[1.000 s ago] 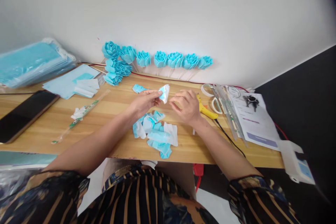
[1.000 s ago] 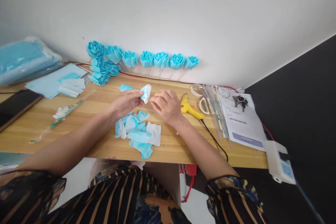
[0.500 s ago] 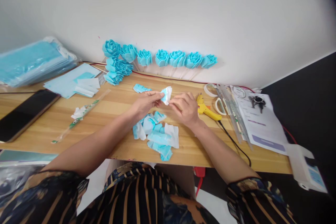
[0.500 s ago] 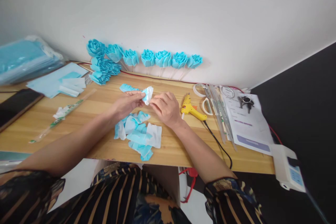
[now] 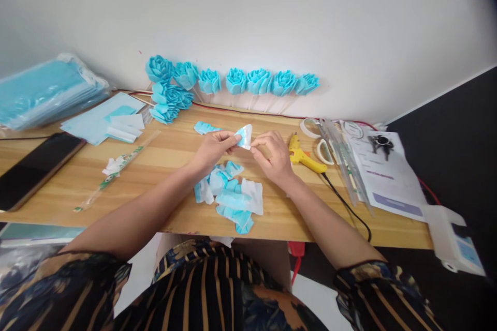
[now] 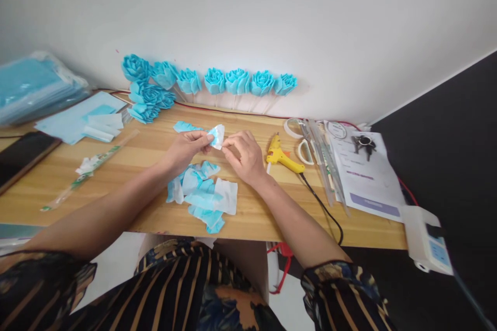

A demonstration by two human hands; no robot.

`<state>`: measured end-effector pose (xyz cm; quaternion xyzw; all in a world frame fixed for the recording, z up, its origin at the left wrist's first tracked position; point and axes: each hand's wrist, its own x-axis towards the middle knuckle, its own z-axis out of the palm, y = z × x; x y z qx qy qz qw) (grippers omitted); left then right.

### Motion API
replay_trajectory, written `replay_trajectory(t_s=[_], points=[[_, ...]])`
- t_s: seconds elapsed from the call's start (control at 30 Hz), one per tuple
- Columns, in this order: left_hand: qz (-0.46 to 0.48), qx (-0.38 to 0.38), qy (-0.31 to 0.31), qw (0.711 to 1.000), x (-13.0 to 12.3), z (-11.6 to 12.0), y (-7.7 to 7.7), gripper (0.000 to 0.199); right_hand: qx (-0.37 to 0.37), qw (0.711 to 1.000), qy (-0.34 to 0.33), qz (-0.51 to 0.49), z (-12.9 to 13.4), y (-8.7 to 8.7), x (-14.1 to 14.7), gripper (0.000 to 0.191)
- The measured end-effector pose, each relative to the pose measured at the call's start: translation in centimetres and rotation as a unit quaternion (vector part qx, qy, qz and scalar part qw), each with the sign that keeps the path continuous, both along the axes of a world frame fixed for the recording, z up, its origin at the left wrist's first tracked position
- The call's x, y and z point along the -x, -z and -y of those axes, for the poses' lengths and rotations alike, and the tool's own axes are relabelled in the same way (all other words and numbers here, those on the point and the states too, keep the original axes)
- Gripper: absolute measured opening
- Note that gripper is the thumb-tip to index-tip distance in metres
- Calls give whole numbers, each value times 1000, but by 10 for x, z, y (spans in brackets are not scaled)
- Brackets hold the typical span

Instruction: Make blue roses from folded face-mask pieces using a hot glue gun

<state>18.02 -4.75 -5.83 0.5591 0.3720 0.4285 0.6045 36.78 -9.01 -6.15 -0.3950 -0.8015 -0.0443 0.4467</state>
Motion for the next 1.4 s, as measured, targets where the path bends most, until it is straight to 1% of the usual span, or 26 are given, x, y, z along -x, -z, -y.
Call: replay_trajectory(t_s=[0.1, 0.33, 0.47, 0.53, 0.83, 0.97, 1.1, 1.23, 1.4], points=[[-1, 3, 7, 1000, 0, 1, 0, 44, 16, 1000, 3, -14, 1, 0, 1, 9], [4, 10, 6, 1000, 1, -1, 4, 42, -3, 1000, 23, 21, -2, 4, -4, 10], [17, 21, 5, 1000, 1, -4, 6, 40, -14, 999, 21, 41, -3, 4, -7, 22], [24, 24, 9, 999, 1, -5, 7, 38, -21, 998, 24, 45, -3, 3, -8, 24], [16, 16, 1, 1000, 1, -5, 8, 35, -73, 994, 24, 84, 0, 1, -4, 13], [20, 17, 4, 1000, 1, -4, 7, 36, -69, 992, 38, 94, 0, 1, -2, 7], [12, 15, 2, 1000, 0, -3, 7, 36, -71, 992, 37, 100, 0, 2, -2, 5], [-8, 4, -5, 1000, -1, -3, 6, 35, -68, 993, 34, 85, 1, 2, 0, 6], [-6, 7, 3, 1000, 0, -1, 3, 35, -8, 999, 38, 7, 2, 0, 3, 8]])
